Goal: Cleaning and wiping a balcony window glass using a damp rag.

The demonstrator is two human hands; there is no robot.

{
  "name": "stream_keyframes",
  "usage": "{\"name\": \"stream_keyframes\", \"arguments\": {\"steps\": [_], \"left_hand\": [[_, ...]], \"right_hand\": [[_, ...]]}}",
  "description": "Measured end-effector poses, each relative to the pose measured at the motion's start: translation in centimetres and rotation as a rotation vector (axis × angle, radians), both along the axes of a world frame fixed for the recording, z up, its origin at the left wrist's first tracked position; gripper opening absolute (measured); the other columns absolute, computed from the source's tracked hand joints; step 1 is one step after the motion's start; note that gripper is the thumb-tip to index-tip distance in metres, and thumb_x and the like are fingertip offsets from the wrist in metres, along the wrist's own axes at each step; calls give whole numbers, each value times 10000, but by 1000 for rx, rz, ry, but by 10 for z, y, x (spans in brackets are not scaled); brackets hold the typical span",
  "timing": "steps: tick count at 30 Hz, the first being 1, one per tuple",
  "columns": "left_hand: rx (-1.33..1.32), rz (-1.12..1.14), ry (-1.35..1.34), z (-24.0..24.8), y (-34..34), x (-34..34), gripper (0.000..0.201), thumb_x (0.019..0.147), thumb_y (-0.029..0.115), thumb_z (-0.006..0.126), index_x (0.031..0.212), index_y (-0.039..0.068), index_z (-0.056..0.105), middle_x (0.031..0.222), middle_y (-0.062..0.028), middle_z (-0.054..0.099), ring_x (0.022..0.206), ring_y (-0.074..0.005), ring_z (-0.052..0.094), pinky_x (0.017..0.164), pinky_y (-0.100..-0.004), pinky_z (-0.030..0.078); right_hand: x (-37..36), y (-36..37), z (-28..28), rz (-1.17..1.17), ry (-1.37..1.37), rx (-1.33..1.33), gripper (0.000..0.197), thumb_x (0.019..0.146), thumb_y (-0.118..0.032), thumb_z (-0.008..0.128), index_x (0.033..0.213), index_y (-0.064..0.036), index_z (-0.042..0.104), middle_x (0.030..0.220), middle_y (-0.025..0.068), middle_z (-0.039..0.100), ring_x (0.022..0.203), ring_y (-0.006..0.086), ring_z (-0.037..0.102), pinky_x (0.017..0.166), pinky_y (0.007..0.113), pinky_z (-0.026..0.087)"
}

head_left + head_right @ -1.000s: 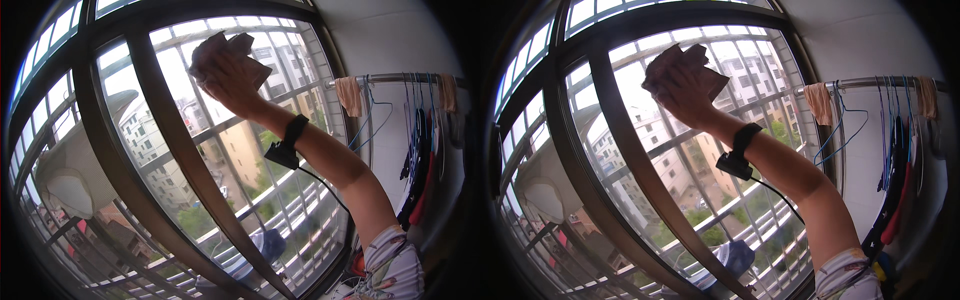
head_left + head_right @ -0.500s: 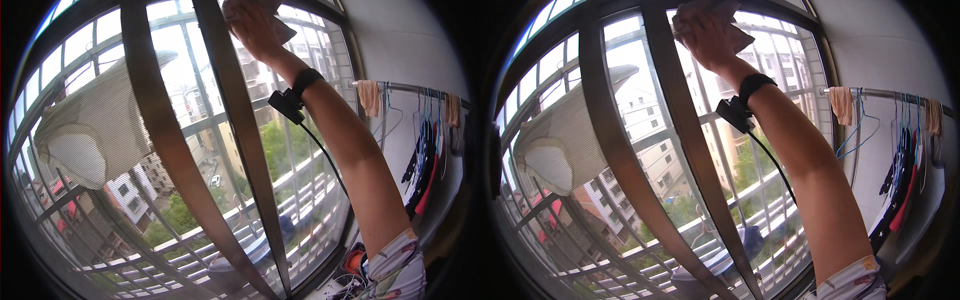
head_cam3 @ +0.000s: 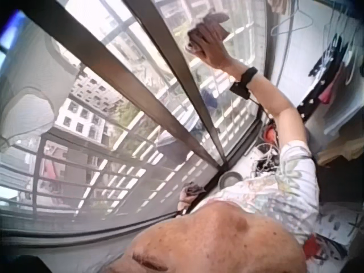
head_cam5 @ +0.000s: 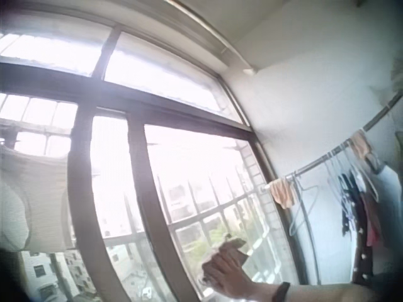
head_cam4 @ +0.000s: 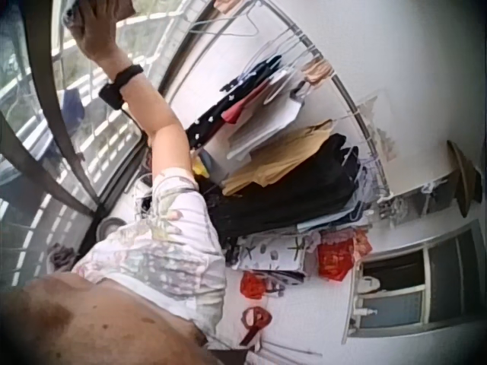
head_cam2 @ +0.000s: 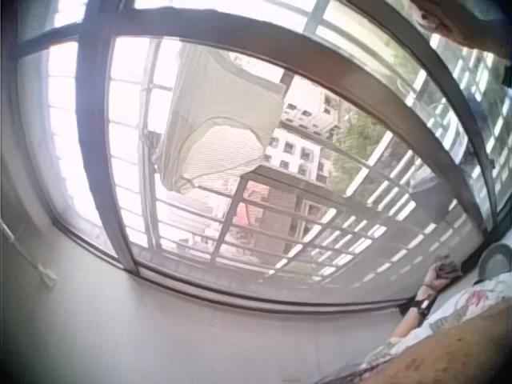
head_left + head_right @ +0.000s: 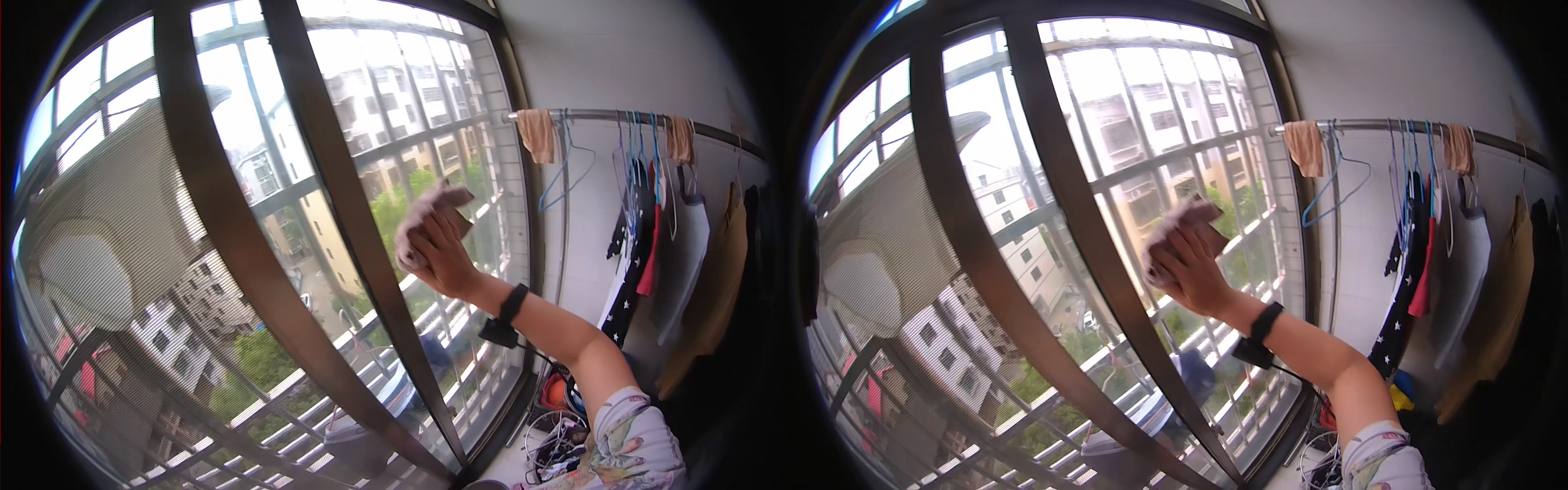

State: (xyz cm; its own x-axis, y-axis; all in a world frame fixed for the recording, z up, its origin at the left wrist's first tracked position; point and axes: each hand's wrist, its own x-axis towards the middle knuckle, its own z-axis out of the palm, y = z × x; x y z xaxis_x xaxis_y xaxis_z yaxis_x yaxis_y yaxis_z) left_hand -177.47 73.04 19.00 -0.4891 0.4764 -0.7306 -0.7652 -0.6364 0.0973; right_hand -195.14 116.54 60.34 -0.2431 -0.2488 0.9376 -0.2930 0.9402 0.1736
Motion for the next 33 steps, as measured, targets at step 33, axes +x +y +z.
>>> {"name": "stream_keyframes", "arguments": {"steps": [33], "left_hand": [[100, -373, 198, -15, 157, -38, 291, 766, 261, 571, 959, 45, 537, 859, -153, 573, 870, -355, 535, 854, -542, 416]], "right_hand": [[-84, 147, 163, 63, 496, -168, 507, 822, -392, 492, 1213, -71, 454, 1270, 219, 357, 1192, 392, 310, 950, 558, 228]]}}
